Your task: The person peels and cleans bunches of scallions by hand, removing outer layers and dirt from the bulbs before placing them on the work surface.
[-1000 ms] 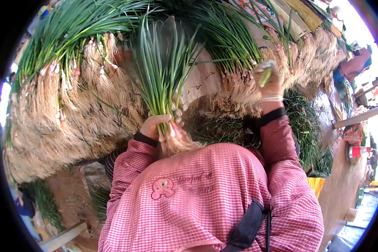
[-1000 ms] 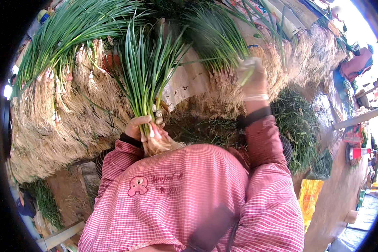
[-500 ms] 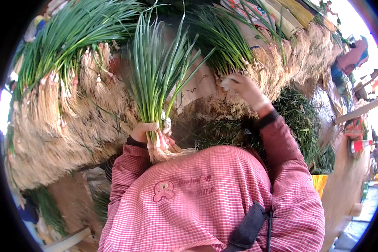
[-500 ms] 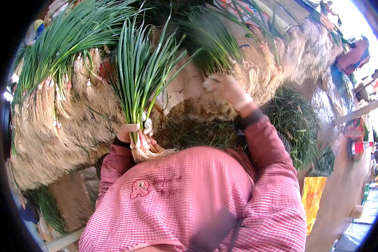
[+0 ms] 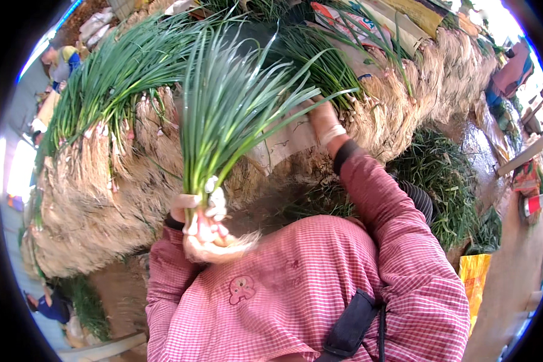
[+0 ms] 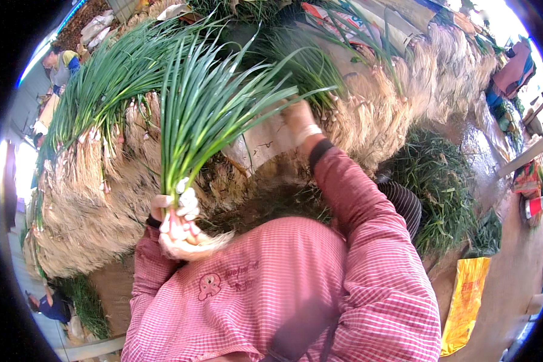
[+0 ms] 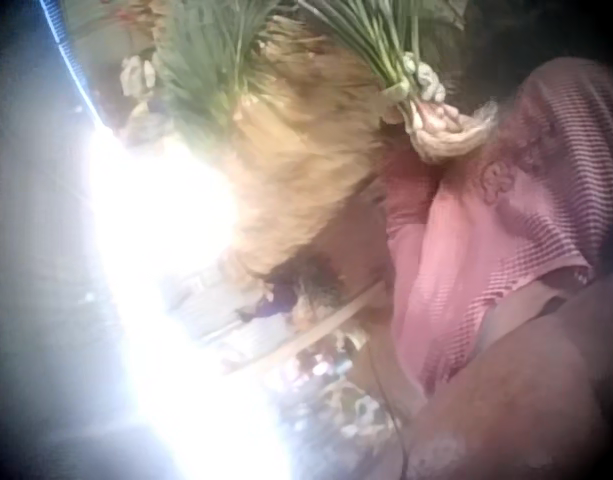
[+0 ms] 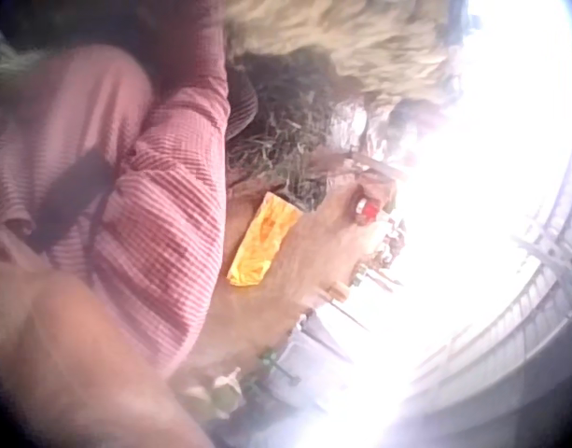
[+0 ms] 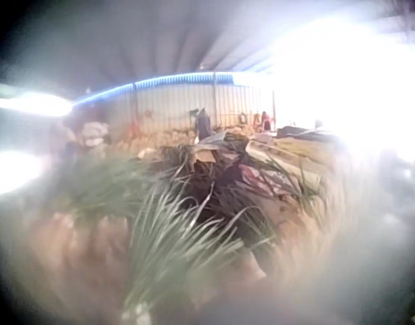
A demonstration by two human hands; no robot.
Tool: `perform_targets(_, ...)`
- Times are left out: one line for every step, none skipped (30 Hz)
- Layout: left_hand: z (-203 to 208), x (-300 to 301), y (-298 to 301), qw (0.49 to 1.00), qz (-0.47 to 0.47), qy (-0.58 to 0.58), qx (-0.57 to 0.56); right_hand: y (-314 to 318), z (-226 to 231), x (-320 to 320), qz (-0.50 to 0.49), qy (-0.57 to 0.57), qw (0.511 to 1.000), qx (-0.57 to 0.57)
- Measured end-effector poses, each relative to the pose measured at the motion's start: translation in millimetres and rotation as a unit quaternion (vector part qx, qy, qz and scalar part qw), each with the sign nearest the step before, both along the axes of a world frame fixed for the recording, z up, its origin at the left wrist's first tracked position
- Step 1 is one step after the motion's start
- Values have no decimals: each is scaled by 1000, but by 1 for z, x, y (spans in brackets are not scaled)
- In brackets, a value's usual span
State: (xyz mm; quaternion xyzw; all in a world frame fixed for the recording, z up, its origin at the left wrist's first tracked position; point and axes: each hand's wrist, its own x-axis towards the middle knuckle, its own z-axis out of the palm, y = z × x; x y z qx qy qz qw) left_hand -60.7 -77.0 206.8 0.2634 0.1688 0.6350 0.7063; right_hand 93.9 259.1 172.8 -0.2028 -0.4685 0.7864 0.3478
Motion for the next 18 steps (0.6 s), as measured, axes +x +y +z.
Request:
perform_targets(6, -8, -9, 1000, 4, 2, 17, 10, -2, 13, -1, -41, 999, 29)
perform_targets(12, -13, -18, 999, 9, 4, 30, 18, -9, 26, 7, -103, 991, 81)
perform_targets(19, -15, -24, 999, 3, -36, 29, 24, -19, 42, 22, -191, 967, 167)
perform_targets(32, -5, -26, 997, 19, -54, 50, 29, -31, 56, 39, -274, 927, 254)
perform_targets(43, -4, -28, 998, 13, -53, 40, 31, -45, 67, 76, -349, 773, 524)
perform_targets(54, -4, -33, 998, 12, -49, 24, 22, -51, 70, 101, -338, 738, 575)
perform_targets(60, -10, -28, 999, -26, -38, 28, 10, -51, 76, 118, -334, 695, 626)
perform_targets(68, -2, -25, 997, -23, -68, 19, -1, -51, 80, 135, -330, 647, 674)
perform_targets(73, 2, -20, 995, -51, -77, 33, -9, -43, 79, 123, -323, 659, 668)
perform_targets(76, 3, -14, 992, -79, -90, 48, -19, -33, 77, 111, -318, 669, 662)
perform_targets(77, 3, -9, 989, -100, -97, 43, -27, -21, 72, 71, -312, 733, 600)
perform_targets(99, 21, -27, 994, -61, -93, 7, -49, -9, 56, 58, -273, 807, 521)
perform_targets(105, 32, -29, 994, -50, -94, -3, -54, 6, 52, 37, -245, 836, 490)
perform_targets(108, 34, -30, 992, -75, -97, -11, -58, 21, 48, 18, -215, 862, 458)
perform_targets(112, 38, -28, 990, -103, -99, -19, -59, 31, 44, -3, -187, 886, 424)
perform_targets(118, 41, -28, 986, -129, -100, -28, -61, 37, 34, -13, -123, 902, 414)
perform_targets(104, 36, -17, 986, -133, -105, -7, -53, 42, 32, -41, -75, 905, 416)
perform_targets(92, 30, -3, 984, -137, -110, 13, -45, 47, 30, -68, -26, 905, 419)
